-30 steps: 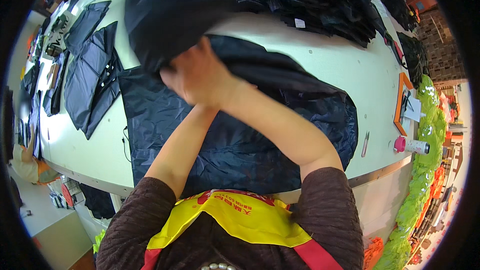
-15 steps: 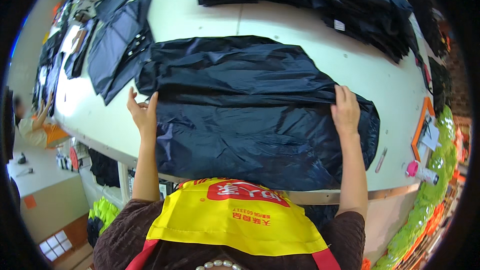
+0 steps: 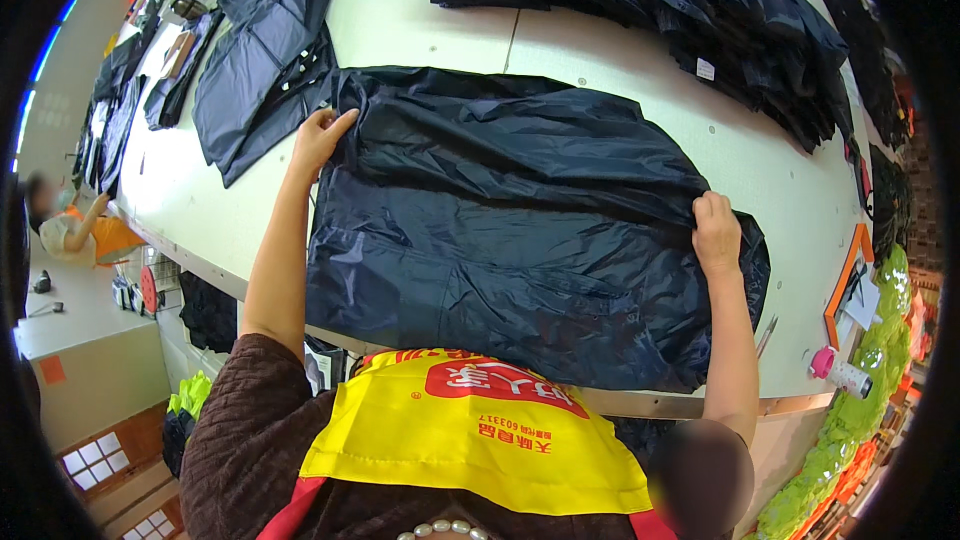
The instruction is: The person folds a dark blue jacket on a white table. They smooth the fabric, fold the sleeves inward, fold the body in half, and then fold it again into a compact rectangle. The folded jacket is placed on a stack of similar items.
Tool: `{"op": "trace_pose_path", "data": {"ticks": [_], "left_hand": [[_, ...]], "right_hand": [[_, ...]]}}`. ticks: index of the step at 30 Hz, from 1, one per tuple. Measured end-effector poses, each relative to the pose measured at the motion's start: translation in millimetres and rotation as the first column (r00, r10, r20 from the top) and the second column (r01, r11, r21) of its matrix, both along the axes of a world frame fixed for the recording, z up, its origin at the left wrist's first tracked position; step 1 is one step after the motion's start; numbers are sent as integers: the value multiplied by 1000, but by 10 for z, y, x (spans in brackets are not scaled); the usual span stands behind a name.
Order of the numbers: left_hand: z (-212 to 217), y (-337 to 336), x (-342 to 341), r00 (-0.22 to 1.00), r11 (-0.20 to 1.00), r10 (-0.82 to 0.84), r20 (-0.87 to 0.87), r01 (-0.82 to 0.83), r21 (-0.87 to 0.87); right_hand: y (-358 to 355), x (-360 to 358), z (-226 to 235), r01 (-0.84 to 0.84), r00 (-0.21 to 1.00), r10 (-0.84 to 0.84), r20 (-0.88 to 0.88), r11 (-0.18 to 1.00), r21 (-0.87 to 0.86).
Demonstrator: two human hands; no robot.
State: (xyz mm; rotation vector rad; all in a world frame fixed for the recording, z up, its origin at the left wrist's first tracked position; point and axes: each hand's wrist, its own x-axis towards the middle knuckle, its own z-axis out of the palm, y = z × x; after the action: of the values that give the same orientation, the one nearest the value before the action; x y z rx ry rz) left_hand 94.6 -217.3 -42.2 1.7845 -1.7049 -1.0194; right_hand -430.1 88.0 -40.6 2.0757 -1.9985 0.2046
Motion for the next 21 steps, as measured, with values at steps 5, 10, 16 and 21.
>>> {"op": "trace_pose_path", "data": {"ticks": [5, 10, 16, 21], "left_hand": [[86, 110, 63, 937, 967, 165, -307, -215, -136], [459, 186, 142, 991, 613, 90, -101, -135, -779], [-148, 428, 688, 910, 924, 44, -412, 120, 363], [408, 35, 255, 924, 887, -227, -308, 326, 326]], "right_hand": [[46, 12, -160, 33, 992, -34, -118, 999, -11], [57, 106, -163, 225, 958, -187, -217, 960, 168], [-270, 290, 385, 448, 894, -356, -271, 720, 531], [-1174, 611, 317, 52, 926, -60, 373, 998, 33]]}}
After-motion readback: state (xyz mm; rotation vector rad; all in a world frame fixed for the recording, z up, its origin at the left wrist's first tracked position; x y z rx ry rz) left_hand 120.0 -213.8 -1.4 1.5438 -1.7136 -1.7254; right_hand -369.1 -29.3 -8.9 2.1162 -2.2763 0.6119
